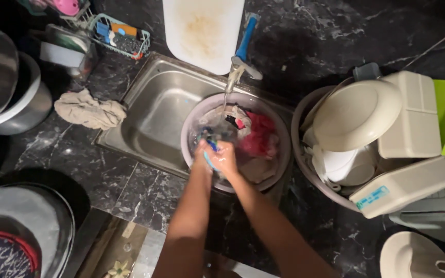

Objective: The person loads clothes into a top-loading washing machine, closes the lid, and presses buttons to start the cycle. Then the person moves to a kitchen sink and hand-washes several small garments in a basin under running water, rinsing and wringing them before placing them on a chair.

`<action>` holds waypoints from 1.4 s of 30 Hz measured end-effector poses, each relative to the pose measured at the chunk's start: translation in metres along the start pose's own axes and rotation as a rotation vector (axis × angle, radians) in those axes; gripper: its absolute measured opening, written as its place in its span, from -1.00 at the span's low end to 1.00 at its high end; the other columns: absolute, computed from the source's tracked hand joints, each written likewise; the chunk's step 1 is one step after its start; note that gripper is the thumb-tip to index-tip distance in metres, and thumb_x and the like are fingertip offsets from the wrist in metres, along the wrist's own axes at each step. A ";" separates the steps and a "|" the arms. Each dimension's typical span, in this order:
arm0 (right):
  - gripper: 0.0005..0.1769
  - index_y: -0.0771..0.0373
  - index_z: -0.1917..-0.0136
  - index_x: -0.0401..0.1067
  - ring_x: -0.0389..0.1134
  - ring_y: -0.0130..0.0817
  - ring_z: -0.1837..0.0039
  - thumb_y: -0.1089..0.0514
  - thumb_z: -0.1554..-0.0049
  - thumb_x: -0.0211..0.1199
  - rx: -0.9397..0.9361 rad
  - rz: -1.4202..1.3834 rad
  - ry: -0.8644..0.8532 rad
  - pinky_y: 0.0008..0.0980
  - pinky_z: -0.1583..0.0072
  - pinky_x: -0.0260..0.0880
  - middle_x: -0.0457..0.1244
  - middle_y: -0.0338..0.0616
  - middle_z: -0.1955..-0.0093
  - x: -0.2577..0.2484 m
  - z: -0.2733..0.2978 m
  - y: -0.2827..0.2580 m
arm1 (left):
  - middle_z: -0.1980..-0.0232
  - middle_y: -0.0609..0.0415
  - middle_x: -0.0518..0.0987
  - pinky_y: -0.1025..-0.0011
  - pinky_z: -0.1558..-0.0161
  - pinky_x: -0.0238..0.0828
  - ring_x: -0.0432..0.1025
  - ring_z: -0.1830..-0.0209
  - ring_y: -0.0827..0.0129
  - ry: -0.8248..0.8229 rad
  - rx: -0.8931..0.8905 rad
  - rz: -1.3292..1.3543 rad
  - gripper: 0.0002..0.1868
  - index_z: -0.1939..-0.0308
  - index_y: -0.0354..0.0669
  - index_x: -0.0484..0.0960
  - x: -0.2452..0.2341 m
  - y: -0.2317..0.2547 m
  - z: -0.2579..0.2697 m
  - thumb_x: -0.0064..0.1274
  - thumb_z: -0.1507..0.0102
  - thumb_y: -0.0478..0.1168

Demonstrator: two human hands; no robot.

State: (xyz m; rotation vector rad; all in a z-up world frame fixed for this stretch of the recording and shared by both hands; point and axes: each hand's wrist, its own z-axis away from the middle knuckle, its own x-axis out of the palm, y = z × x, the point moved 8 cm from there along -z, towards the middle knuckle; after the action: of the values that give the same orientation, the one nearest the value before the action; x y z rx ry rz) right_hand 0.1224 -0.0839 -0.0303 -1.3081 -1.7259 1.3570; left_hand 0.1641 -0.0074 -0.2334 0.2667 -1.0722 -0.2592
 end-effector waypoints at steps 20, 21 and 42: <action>-0.55 0.26 0.01 0.57 0.38 0.01 -0.07 -0.03 0.11 0.48 0.190 1.115 -0.426 -0.10 -0.13 0.39 0.36 0.13 -0.01 -0.035 -0.036 0.027 | -0.04 0.02 0.68 0.16 0.02 0.55 0.56 0.03 0.16 0.271 0.152 -0.212 -0.54 -0.12 -0.10 0.67 0.044 0.036 0.059 0.05 -0.29 0.09; -0.55 0.26 0.01 0.57 0.38 0.01 -0.07 -0.03 0.11 0.48 0.195 1.113 -0.424 -0.10 -0.13 0.39 0.36 0.13 -0.01 -0.043 -0.038 0.033 | -0.04 0.02 0.68 0.16 0.02 0.55 0.56 0.03 0.16 0.271 0.147 -0.216 -0.54 -0.12 -0.10 0.67 0.064 0.046 0.078 0.05 -0.29 0.09; -0.63 0.00 -0.08 0.58 0.38 -0.54 -0.25 0.13 0.05 0.37 0.477 -0.470 -0.476 -0.47 -0.27 0.35 0.40 -0.34 -0.15 -0.030 -0.056 -0.088 | -0.01 -0.08 0.66 0.01 0.05 0.64 0.60 0.04 0.09 -0.216 -0.321 -0.837 -0.36 -0.16 -0.27 0.57 0.118 0.016 0.125 0.43 -0.03 -0.27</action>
State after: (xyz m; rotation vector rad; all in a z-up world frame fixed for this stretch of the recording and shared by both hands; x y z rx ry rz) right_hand 0.1515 -0.0915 0.0740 -0.3042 -1.6969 1.7225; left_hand 0.1076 -0.0429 -0.0743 0.3937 -1.0642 -1.2212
